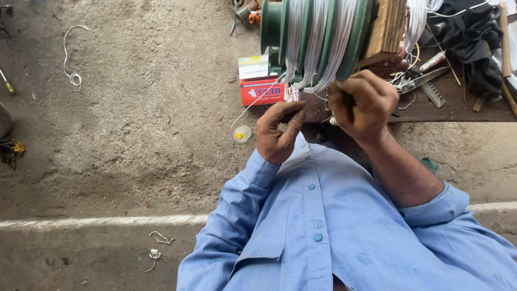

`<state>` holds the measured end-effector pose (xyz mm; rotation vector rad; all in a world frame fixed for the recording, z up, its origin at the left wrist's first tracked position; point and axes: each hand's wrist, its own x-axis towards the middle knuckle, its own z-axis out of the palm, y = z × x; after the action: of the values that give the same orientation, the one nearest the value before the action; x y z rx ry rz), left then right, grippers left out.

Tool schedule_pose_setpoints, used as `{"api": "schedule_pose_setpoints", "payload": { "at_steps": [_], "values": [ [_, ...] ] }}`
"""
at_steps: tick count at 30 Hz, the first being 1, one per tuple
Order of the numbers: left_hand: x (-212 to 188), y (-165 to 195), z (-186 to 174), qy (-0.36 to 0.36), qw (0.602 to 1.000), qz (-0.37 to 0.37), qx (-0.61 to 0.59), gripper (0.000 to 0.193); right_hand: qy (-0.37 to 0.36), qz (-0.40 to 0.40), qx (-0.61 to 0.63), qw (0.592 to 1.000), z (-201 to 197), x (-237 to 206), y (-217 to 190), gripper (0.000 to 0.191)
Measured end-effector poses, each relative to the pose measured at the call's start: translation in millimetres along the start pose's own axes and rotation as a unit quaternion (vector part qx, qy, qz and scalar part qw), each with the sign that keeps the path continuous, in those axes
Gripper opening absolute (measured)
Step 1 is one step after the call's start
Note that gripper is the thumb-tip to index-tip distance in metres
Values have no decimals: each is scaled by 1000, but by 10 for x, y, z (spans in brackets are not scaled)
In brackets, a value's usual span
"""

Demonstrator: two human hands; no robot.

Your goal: The person winds white wire from a large coil onto a reel mounted on a wooden frame with a motor, guiding the wire by hand and cutting it with scissors. They then handle the wound coil, lift it off the reel, and place it on the workbench.

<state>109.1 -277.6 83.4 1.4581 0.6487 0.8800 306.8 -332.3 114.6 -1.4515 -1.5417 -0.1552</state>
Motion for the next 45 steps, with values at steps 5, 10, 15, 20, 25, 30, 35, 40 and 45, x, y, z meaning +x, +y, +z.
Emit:
{"api": "schedule_pose_setpoints", "payload": {
  "at_steps": [5, 10, 15, 20, 25, 30, 35, 40, 45],
  "values": [
    [89, 108, 19, 46, 995, 77, 39, 28, -41, 98, 137, 985, -115, -7, 62, 17],
    [127, 239, 102, 68, 986, 123, 89, 33, -41, 262, 363, 893, -180, 10, 10, 6],
    [191, 233, 164, 85, 981, 146, 94, 33, -34, 304, 397, 865, -110, 24, -72, 7],
    [199, 129, 131, 108, 984, 134, 53, 28, -23, 313, 452, 835, 49, 35, -129, 7],
    [186, 48, 163, 119, 982, 58, -133, 24, -47, 274, 402, 872, 181, 4, -232, 5],
    [185, 27, 68, 150, 982, 116, 3, 23, -62, 297, 415, 858, 233, -46, -222, 5],
    [289, 122, -172, 61, 991, 119, 11, 15, -60, 368, 453, 810, 285, -83, -170, 8],
    [362, 317, -200, 93, 954, 175, 224, 18, -68, 289, 483, 824, 244, -24, -129, 8],
    [362, 458, -96, 81, 920, 197, 330, 31, -75, 244, 427, 867, 167, 2, -164, 9]
  ]
}}
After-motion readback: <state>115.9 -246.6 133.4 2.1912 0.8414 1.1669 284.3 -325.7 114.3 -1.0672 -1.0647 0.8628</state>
